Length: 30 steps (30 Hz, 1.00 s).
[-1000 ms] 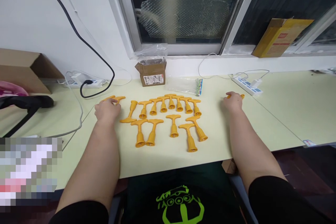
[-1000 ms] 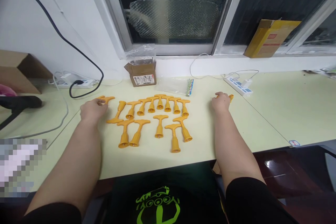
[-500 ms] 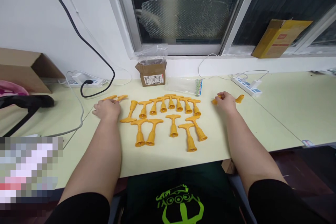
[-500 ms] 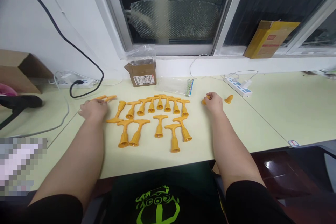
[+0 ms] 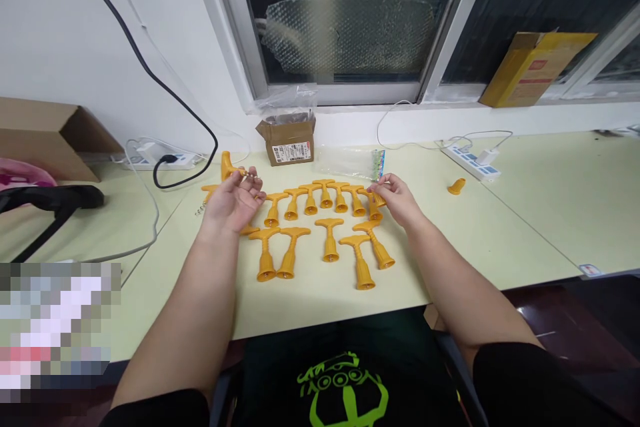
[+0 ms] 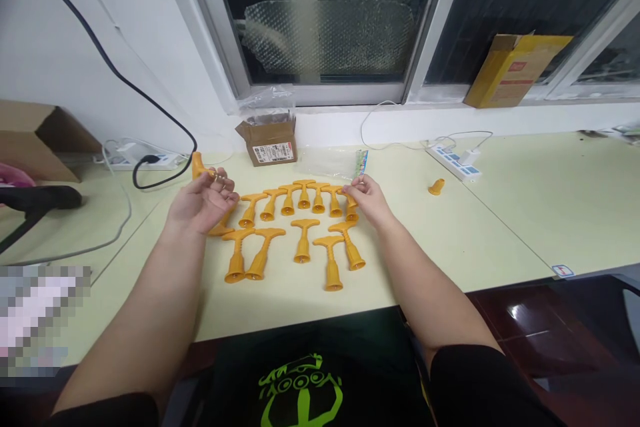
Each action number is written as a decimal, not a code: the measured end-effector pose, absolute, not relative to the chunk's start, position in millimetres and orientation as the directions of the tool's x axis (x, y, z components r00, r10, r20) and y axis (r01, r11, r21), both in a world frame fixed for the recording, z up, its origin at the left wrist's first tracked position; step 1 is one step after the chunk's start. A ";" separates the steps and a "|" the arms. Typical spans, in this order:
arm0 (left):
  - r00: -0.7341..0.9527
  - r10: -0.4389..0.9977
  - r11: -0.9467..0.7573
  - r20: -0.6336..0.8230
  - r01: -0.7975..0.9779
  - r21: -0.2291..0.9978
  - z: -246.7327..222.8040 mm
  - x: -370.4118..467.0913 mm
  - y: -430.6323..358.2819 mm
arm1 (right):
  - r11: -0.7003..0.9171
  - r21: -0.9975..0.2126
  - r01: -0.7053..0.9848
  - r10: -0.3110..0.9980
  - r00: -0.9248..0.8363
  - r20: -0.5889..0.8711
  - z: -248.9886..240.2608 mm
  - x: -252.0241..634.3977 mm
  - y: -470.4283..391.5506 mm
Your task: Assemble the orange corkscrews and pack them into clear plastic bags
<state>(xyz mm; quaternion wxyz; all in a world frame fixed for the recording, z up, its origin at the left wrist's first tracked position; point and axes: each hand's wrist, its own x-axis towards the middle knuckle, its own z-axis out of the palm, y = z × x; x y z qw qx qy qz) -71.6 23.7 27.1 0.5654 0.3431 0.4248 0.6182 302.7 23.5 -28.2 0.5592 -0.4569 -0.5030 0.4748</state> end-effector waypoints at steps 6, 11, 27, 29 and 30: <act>-0.121 0.985 0.054 -0.127 -0.478 0.877 19.9 -37.0 16.0 | 0.204 -0.979 0.014 0.976 -0.078 0.203 -29.5 286.1 13.0; -0.050 0.990 0.091 -0.134 -0.505 0.858 8.2 -0.5 6.0 | 0.368 -0.929 0.039 0.912 -0.210 0.353 -35.9 260.3 1.4; 0.166 0.985 0.105 -0.056 -0.300 0.948 10.0 31.5 -27.9 | 0.654 -0.738 0.166 0.755 -0.218 0.619 -32.7 245.7 -9.8; 0.189 0.975 0.166 -0.114 -0.286 0.944 12.3 27.4 -25.3 | 0.714 -0.661 0.229 0.700 -0.249 0.670 -30.6 248.3 -8.5; 0.193 0.970 0.197 -0.146 -0.278 0.940 12.8 25.6 -23.9 | 0.746 -0.621 0.241 0.666 -0.274 0.694 -29.3 249.3 -7.8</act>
